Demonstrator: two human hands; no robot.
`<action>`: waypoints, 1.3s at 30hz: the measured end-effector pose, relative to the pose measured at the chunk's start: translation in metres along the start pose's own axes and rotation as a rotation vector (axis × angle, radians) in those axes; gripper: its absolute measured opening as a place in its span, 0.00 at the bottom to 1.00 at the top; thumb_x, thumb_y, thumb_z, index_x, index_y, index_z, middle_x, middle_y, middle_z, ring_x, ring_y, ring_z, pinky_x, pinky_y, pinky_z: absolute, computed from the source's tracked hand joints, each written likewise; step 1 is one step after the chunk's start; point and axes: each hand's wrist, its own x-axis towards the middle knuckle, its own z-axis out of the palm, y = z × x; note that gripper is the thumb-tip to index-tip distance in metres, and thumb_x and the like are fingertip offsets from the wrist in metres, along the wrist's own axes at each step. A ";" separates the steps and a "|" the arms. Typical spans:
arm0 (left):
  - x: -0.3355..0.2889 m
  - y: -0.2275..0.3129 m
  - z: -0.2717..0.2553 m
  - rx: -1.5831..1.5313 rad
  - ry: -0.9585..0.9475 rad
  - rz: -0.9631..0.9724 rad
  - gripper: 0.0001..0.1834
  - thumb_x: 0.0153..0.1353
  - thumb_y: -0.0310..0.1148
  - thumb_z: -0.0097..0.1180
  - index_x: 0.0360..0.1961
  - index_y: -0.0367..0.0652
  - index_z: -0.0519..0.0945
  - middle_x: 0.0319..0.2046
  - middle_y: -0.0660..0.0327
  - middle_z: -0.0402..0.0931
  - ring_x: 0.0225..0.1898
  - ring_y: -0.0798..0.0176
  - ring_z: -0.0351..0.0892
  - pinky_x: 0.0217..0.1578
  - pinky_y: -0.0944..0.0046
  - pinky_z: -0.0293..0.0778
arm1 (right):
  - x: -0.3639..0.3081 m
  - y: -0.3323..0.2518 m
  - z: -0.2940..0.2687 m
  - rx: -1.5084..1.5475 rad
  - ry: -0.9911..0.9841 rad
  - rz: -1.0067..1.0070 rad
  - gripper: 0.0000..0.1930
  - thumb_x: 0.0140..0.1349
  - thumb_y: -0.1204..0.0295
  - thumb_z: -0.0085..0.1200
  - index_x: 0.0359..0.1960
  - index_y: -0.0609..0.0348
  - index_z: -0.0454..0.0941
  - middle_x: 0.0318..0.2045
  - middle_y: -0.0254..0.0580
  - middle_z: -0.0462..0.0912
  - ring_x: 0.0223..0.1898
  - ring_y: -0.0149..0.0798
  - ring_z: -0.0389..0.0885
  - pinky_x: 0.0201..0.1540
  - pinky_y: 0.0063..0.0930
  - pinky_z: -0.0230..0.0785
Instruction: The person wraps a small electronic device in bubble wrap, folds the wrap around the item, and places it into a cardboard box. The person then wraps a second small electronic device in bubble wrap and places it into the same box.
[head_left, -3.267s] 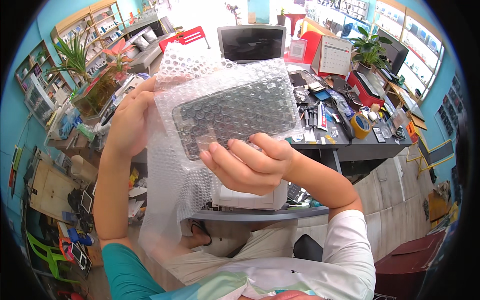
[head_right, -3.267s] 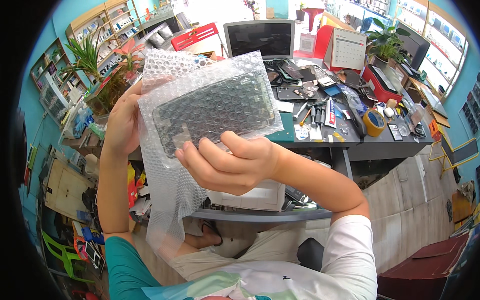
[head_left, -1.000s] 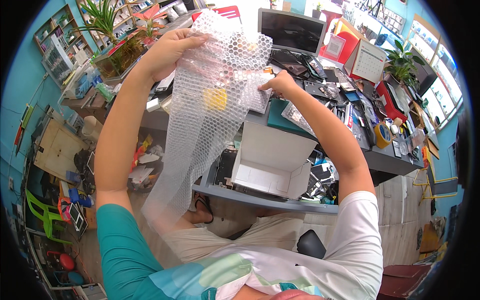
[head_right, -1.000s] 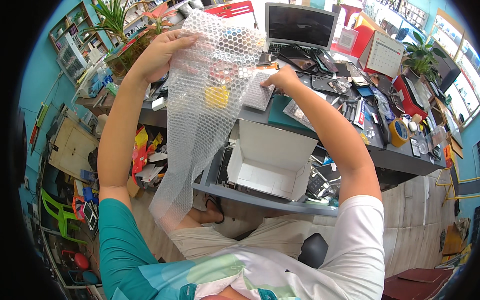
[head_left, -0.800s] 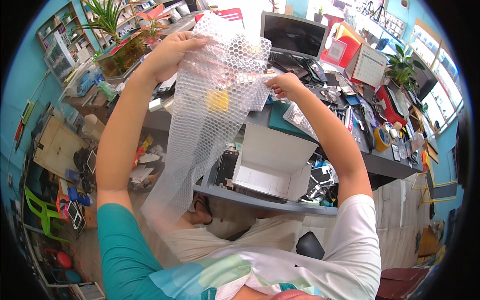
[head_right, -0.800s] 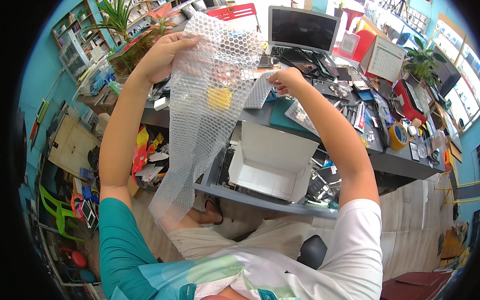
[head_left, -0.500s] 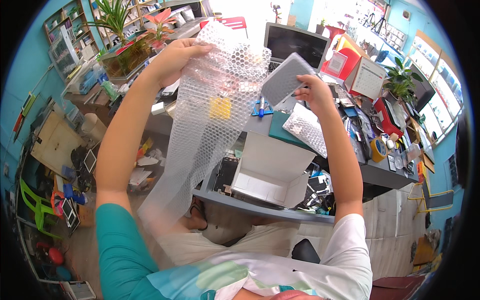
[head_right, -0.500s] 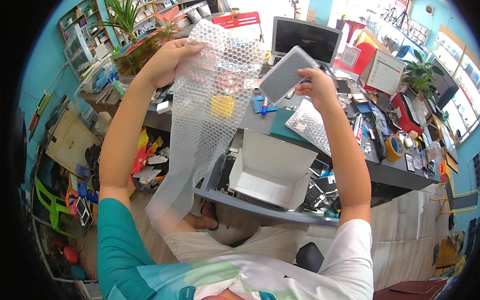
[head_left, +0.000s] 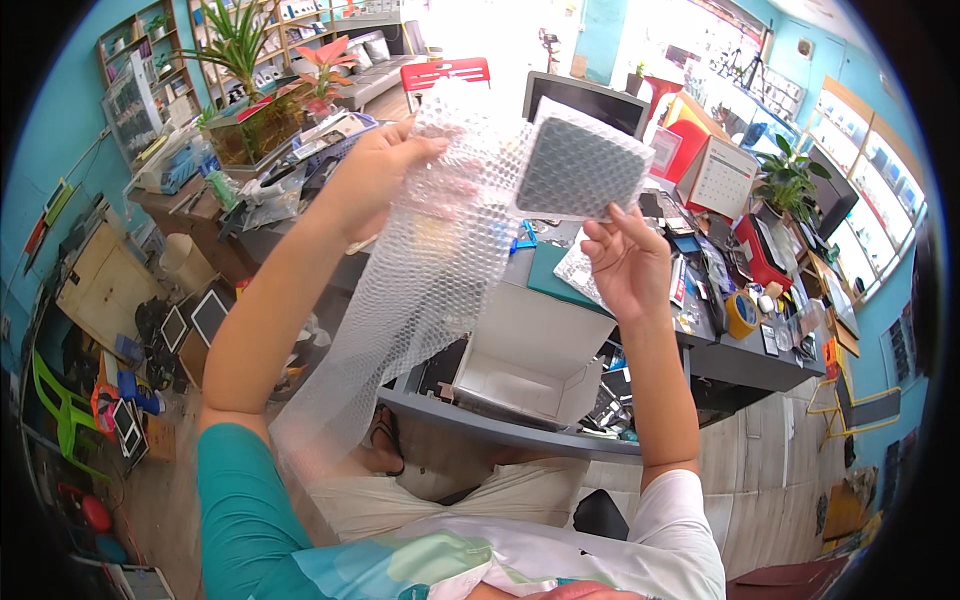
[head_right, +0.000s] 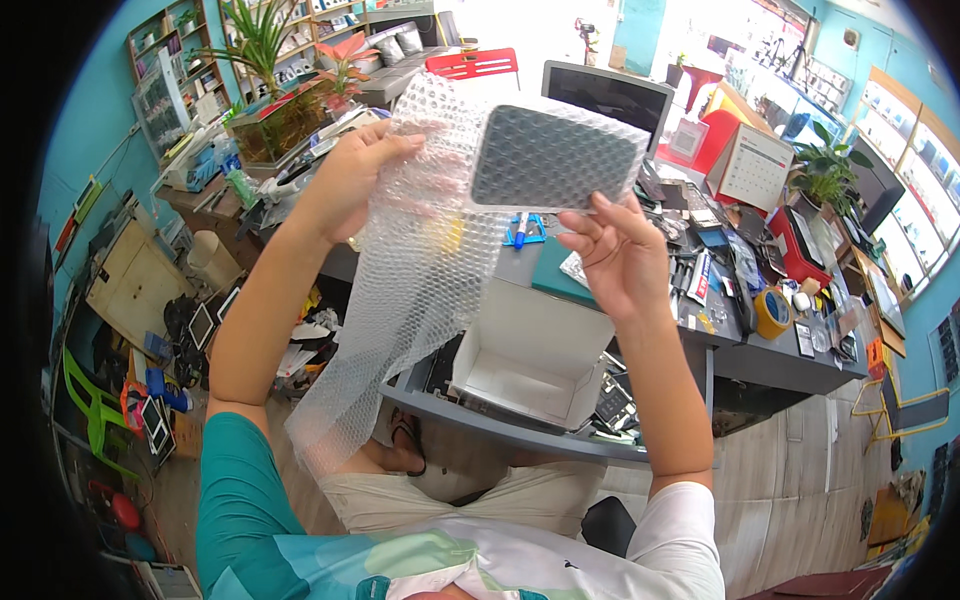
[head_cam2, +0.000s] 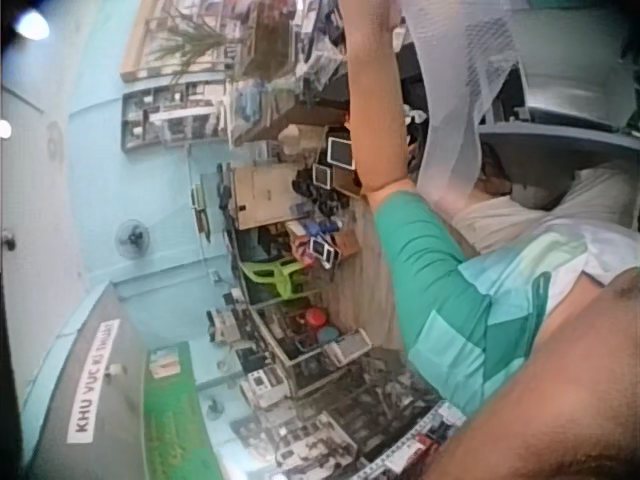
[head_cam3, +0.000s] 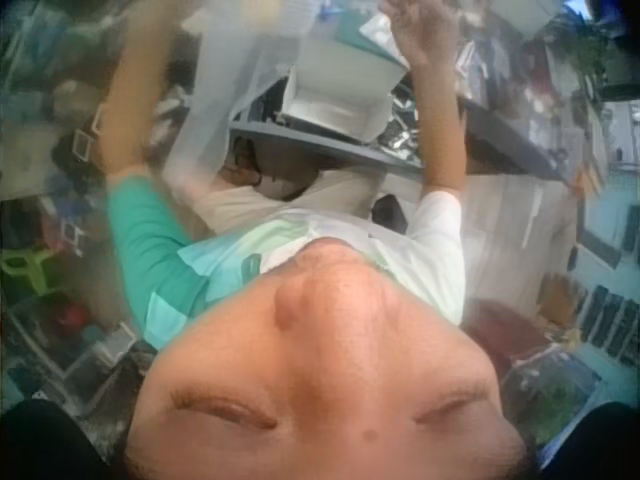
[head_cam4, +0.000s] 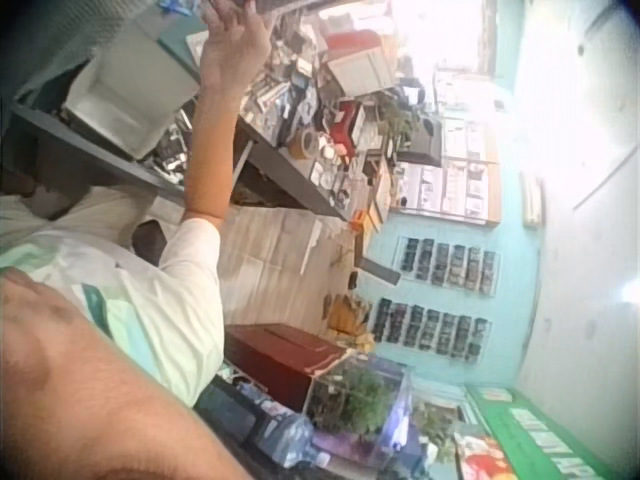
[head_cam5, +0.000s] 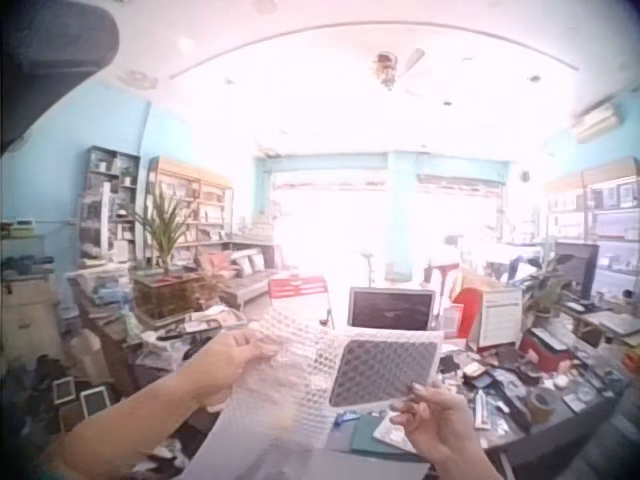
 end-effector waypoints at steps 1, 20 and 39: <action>-0.004 -0.004 0.004 -0.023 0.009 0.027 0.18 0.75 0.33 0.55 0.62 0.39 0.79 0.52 0.53 0.86 0.48 0.57 0.90 0.41 0.51 0.91 | 0.000 0.009 0.007 0.013 0.021 0.016 0.15 0.70 0.80 0.55 0.56 0.63 0.69 0.40 0.45 0.87 0.45 0.55 0.92 0.45 0.44 0.92; -0.046 0.008 -0.002 0.073 0.011 0.332 0.34 0.71 0.36 0.63 0.73 0.34 0.67 0.62 0.51 0.78 0.62 0.57 0.81 0.60 0.50 0.82 | 0.004 0.087 0.089 -0.010 0.016 0.006 0.16 0.71 0.78 0.60 0.56 0.66 0.69 0.47 0.49 0.85 0.47 0.50 0.91 0.49 0.38 0.89; -0.082 0.031 0.006 0.461 -0.025 0.449 0.31 0.69 0.22 0.66 0.70 0.36 0.69 0.61 0.53 0.80 0.60 0.62 0.81 0.62 0.58 0.77 | 0.029 -0.017 0.124 -1.673 -0.705 -0.629 0.39 0.51 0.55 0.78 0.66 0.48 0.75 0.55 0.50 0.86 0.60 0.55 0.82 0.64 0.46 0.72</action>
